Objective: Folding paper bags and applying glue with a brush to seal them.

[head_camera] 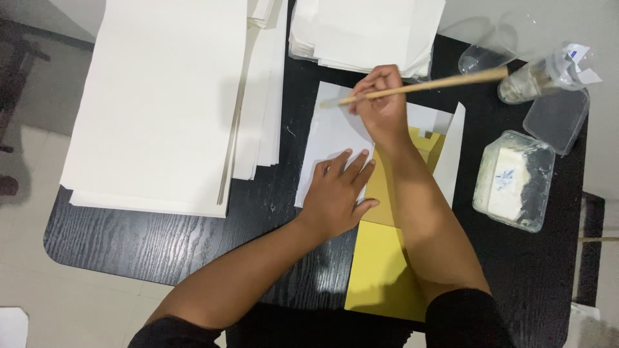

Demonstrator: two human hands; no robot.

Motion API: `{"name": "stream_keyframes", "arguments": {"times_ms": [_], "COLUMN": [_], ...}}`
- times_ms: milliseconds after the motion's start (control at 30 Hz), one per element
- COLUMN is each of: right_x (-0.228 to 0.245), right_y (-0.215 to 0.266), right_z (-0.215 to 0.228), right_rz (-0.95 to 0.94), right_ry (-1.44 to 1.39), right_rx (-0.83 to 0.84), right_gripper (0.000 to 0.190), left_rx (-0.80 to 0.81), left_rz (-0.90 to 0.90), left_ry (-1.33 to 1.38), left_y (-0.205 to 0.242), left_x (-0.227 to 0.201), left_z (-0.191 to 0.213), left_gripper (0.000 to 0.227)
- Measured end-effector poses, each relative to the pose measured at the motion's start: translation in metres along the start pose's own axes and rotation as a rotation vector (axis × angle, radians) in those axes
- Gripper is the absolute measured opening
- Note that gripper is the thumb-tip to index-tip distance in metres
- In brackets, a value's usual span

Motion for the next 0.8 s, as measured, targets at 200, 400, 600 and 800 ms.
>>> {"name": "stream_keyframes", "arguments": {"times_ms": [200, 400, 600, 800], "right_x": [0.000, -0.007, 0.003, 0.007], "right_y": [0.007, 0.000, 0.009, 0.008], "right_z": [0.002, 0.006, -0.007, -0.020], "right_rz": [-0.078, -0.031, -0.146, -0.221], "right_ry": [-0.080, -0.031, -0.129, -0.082], "right_rx": [0.038, -0.052, 0.055, 0.119], "right_gripper": [0.035, 0.030, 0.028, 0.027], "left_rx": [0.006, -0.018, -0.030, 0.020], "left_rz": [-0.004, -0.009, -0.022, -0.019], "left_ry": [-0.003, -0.016, -0.042, -0.045], "left_y": [0.000, 0.001, 0.002, 0.001], "left_x": [0.000, 0.000, -0.003, -0.003], "left_z": [0.001, -0.002, -0.006, -0.011], "left_gripper": [0.068, 0.068, 0.070, 0.071]}}
Point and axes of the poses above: each hand's wrist, its own y-axis away from the middle knuckle, its own z-axis out of the back of the hand, x = y × z, the point moved 5 cm from there along -y, towards the middle knuckle, and after that the axes turned 13 degrees about -y, right-handed, at the moved point
